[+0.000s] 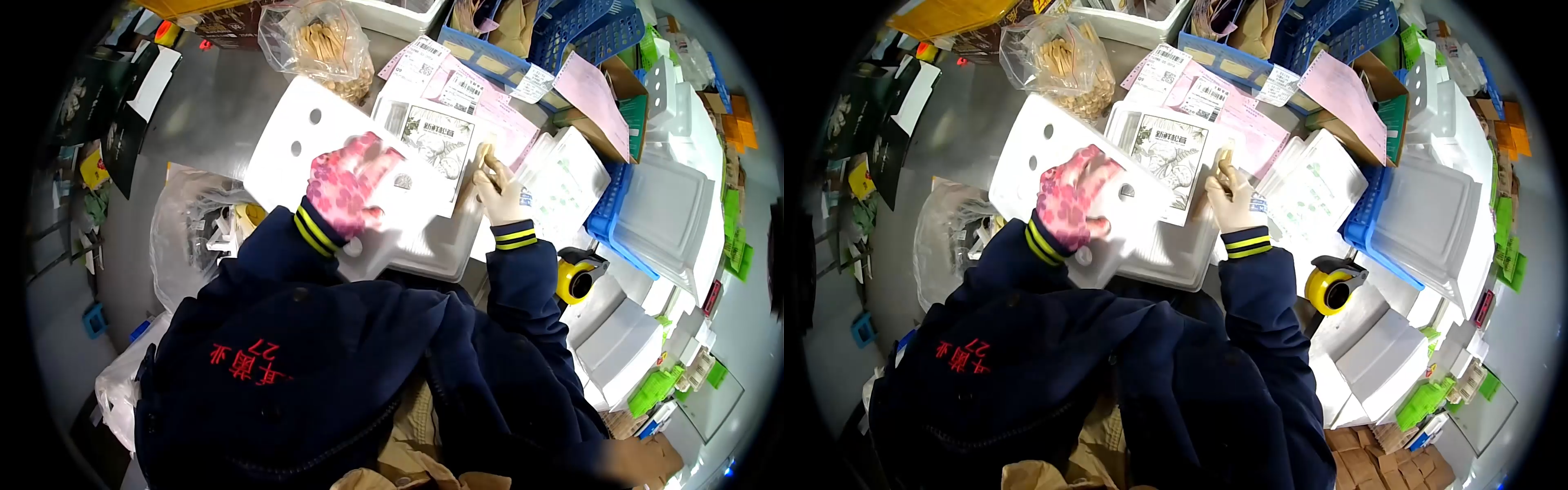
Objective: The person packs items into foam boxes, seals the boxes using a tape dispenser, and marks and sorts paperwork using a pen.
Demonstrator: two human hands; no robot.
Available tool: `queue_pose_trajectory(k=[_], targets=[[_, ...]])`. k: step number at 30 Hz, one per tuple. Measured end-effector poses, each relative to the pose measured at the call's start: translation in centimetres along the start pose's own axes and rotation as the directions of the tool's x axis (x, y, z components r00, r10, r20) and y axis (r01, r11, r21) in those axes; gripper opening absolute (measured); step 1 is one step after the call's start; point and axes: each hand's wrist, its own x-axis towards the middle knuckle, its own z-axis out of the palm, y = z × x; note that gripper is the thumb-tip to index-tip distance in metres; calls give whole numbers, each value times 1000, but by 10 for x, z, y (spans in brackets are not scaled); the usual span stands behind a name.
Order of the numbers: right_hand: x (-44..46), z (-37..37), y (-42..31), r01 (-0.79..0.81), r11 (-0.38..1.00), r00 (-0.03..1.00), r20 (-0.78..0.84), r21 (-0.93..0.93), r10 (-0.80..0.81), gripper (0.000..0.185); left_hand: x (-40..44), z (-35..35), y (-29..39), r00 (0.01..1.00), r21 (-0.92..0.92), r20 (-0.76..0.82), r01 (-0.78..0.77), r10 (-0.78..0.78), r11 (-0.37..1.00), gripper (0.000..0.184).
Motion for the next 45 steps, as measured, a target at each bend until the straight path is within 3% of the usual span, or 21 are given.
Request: queue_pose_trajectory(k=[2,4,5,6,8,10,11,12,14,16,18,19,22,24,30,34,36,38,40,44,45], targets=[[-5,-4,8,7,997,1000,0,71,-7,42,11,-13,29,972,-57,-70,-229,225,972,49],[-17,-16,-12,-161,947,985,110,277,136,39,26,-3,62,857,-44,-126,-507,499,861,41],[-16,-19,2,-100,928,994,77,358,77,38,30,1,74,816,-43,-182,-563,548,825,38],[-19,-30,0,-140,955,990,52,263,130,39,37,13,73,792,-85,-14,-610,611,788,43],[-26,-46,10,-199,881,977,23,430,210,38,42,52,64,658,-74,106,-743,746,665,50],[-31,-57,20,-240,860,964,2,450,268,38,36,86,56,544,-185,283,-777,790,602,75],[-34,-58,23,-232,866,965,-5,444,261,38,32,100,48,491,-288,383,-742,783,606,74],[-38,-59,26,-223,872,967,-12,435,254,39,30,103,41,509,-252,292,-776,810,578,75],[-45,-56,15,-210,889,975,20,407,221,38,40,105,28,478,-239,398,-770,783,591,76],[-48,-46,19,-192,881,981,72,432,179,37,50,104,26,496,-223,325,-787,805,575,78],[-53,-42,22,-192,857,981,72,478,180,36,66,102,23,516,-329,487,-639,704,696,80],[-54,-44,26,-192,858,981,65,477,184,36,65,103,21,519,-344,451,-650,727,678,82],[-63,-63,42,-141,914,968,-140,381,208,40,56,116,9,525,-355,315,-707,791,611,80],[-69,-71,75,-26,870,901,-365,492,234,42,56,116,12,536,-407,243,-700,808,587,77],[-81,-82,83,20,846,840,-468,532,275,41,53,103,22,529,-267,455,-686,716,676,77],[-75,-35,16,231,969,936,-290,83,-199,38,57,93,24,526,-207,508,-694,682,690,78],[-68,-12,-12,408,849,866,-151,-337,-476,34,56,89,28,520,-199,452,-733,725,650,73],[-62,15,-12,422,746,827,-117,-514,-549,33,58,86,22,521,-185,524,-703,674,687,63],[-57,28,0,429,675,768,-150,-600,-623,30,58,97,0,475,-196,523,-741,708,642,67],[-56,24,-10,465,730,748,-219,-500,-627,27,51,96,17,552,-153,493,-707,673,691,65],[-55,19,-14,471,711,721,-237,-521,-651,27,50,96,20,579,-169,334,-739,744,652,60]])
